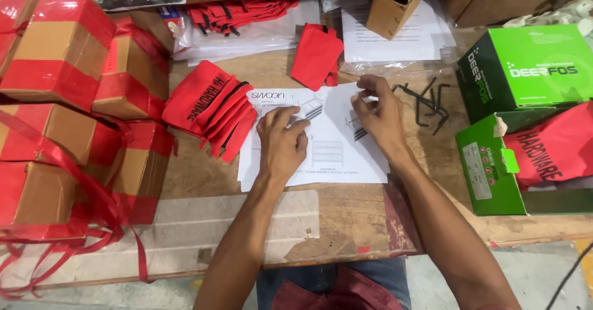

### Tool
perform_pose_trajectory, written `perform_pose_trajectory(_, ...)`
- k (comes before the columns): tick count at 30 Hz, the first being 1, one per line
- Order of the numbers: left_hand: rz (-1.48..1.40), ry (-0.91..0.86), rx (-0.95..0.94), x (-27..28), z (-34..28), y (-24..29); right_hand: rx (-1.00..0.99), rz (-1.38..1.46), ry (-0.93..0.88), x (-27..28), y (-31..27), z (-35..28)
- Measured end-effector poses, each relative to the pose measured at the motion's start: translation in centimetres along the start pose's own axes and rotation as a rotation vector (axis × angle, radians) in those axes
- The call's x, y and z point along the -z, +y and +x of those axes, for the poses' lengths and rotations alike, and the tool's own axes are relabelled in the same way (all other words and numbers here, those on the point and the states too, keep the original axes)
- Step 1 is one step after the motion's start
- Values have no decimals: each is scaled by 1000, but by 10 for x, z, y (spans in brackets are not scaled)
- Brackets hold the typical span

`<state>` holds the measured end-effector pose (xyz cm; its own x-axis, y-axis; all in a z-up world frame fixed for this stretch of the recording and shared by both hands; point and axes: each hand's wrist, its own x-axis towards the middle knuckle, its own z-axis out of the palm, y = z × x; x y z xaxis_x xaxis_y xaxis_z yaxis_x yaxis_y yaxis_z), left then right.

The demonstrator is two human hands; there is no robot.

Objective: The person counts and arranges black hex keys and bolts on the workbench, places them into red zippered hardware pouches, and puts filled pouches into green product boxes on the table.

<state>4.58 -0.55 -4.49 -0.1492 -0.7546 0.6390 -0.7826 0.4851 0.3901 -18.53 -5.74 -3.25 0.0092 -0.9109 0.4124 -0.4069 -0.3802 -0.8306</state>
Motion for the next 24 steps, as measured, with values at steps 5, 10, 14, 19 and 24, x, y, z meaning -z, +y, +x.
perform_pose_trajectory(5,-68,17,27,16,1,-3,87,-271,-104,-30,-2,47)
perform_pose_trajectory(10,-170,64,73,23,5,-2,61,-575,-75,-69,-11,89)
perform_pose_trajectory(14,-203,92,68,25,11,-5,-67,-451,-180,-87,0,108)
perform_pose_trajectory(19,-245,79,46,27,16,-3,-251,-5,-170,-70,-19,104)
perform_pose_trajectory(24,-262,97,19,25,15,-4,306,76,160,0,-69,80)
